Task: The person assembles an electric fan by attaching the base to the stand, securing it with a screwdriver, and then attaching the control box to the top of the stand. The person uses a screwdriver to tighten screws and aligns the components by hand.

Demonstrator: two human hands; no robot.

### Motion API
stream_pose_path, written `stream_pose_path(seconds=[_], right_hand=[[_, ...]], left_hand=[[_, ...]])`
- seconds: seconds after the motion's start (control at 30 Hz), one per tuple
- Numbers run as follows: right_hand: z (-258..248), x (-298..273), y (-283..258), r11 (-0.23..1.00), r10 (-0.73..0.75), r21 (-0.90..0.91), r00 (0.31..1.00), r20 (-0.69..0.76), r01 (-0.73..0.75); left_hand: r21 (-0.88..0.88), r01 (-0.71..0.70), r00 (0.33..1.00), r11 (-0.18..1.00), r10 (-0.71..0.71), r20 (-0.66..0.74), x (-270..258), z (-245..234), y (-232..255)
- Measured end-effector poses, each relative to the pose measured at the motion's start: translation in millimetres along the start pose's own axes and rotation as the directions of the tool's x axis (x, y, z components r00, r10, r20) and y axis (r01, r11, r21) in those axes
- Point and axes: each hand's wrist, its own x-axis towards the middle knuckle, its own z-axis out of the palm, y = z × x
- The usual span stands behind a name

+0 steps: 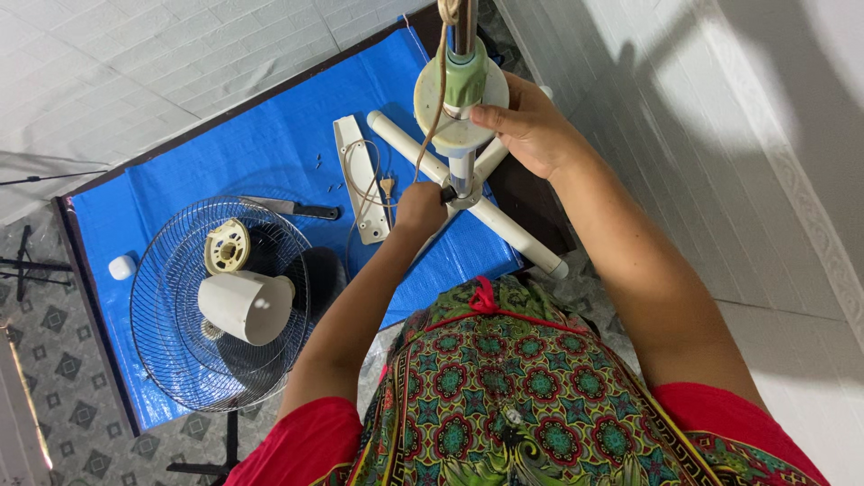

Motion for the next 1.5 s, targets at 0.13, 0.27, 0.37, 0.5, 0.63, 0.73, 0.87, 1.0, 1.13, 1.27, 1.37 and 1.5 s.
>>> stream_pose_path(seconds=[0.13,0.27,0.37,0.5,0.63,0.73,0.87,1.0,1.13,1.27,1.37,1.5], right_hand=[[-1,1,-2,0.999,0.003,0.053,1.000,0.019,-0.004],[-3,1,3,0.997,0.009,0.073,1.000,0.008,-0.009],[-1,2,6,0.992,0.039,0.116,0.999,-0.001,-0.038],[1,2,5,0.993,0.006,0.121,0.999,0.052,-0.012],[-1,4,3,0.994,0.028,0.109,0.999,0.029,-0.031],[-3,3,4,0.996,0.044,0.073,0.999,0.007,-0.045],[-3,4,6,0.996,0.045,0.080,0.999,0.025,-0.047],[-4,6,6,0.996,0.025,0.080,0.998,0.056,-0.029],[-1,6,5,0.997,0.032,0.073,0.998,0.059,-0.036],[2,7,2,0.998,0.000,0.066,0.996,0.084,-0.006],[2,8,-2,0.999,0.007,0.044,0.997,0.082,-0.011],[3,7,-3,0.999,0.036,0.031,0.996,0.076,-0.039]], left_hand=[[0.075,0.091,0.993,0.993,-0.097,0.072,5,-11,13],[0.081,0.124,0.984,0.989,-0.134,0.120,21,-15,5],[0.095,0.114,0.969,0.989,-0.132,0.208,34,-15,-5],[0.244,0.074,0.939,0.967,-0.150,0.309,48,-11,-7],[0.274,0.052,0.927,0.960,-0.148,0.345,53,-11,-5],[0.289,0.051,0.909,0.956,-0.164,0.384,55,-13,-4],[0.285,0.029,0.908,0.958,-0.144,0.394,58,-15,-6],[0.321,-0.072,0.915,0.944,-0.066,0.397,59,-6,-7],[0.354,-0.151,0.916,0.923,-0.004,0.401,66,2,-11],[0.413,-0.305,0.898,0.858,0.115,0.424,67,-3,-12],[0.448,-0.459,0.842,0.768,0.215,0.494,61,-17,-8],[0.418,-0.605,0.729,0.677,0.261,0.633,35,-28,7]])
